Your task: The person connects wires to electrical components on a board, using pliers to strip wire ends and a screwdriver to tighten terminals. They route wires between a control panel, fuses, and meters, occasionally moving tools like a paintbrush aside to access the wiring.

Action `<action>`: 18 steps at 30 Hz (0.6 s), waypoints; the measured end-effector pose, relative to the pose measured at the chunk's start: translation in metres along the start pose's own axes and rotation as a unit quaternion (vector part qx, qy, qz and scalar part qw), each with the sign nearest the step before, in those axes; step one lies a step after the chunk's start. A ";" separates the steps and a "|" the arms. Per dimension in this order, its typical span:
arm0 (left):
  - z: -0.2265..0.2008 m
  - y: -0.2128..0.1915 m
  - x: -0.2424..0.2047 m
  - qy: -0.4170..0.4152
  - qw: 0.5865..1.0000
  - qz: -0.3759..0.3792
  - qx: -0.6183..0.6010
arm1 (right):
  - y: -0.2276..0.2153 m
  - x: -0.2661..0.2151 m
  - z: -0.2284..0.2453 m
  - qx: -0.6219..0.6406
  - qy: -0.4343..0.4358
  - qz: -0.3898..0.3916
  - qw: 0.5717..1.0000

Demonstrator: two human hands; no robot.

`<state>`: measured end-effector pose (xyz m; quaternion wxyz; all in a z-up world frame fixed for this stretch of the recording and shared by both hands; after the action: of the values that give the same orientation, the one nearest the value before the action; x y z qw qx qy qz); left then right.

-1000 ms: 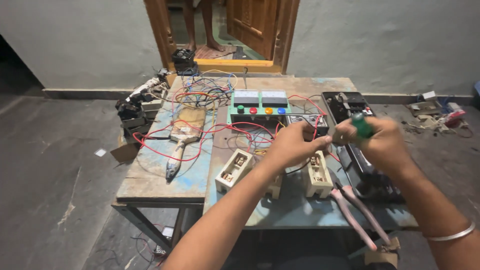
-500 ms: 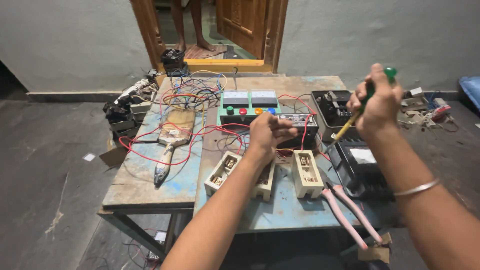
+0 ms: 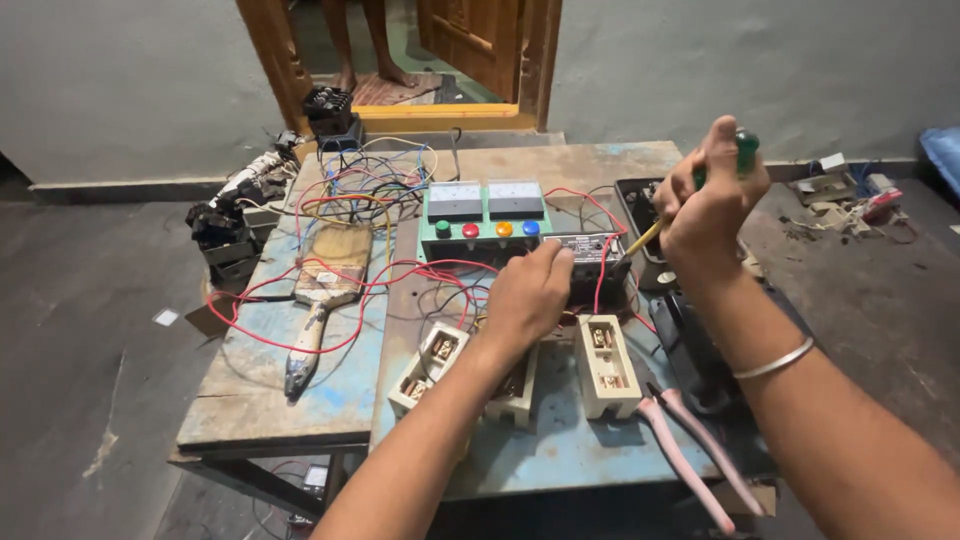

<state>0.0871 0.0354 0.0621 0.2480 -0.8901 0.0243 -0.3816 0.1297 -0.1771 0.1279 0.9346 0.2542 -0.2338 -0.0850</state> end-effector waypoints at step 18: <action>-0.025 0.012 -0.016 0.031 0.995 -0.080 0.055 | -0.026 -0.063 0.012 0.038 0.016 0.194 0.980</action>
<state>0.0606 0.0179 0.0604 0.2645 -0.8620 -0.0604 -0.4283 0.0675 -0.1868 0.0985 0.9267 0.2409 -0.2665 0.1108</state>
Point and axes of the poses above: each hand's wrist, its own x-axis towards the middle knuckle, its own y-axis out of the palm, z = x × y, the point moved 7 cm from there along x, towards the middle knuckle, and after that the axes turned 14 degrees about y, right-handed, at the moved point
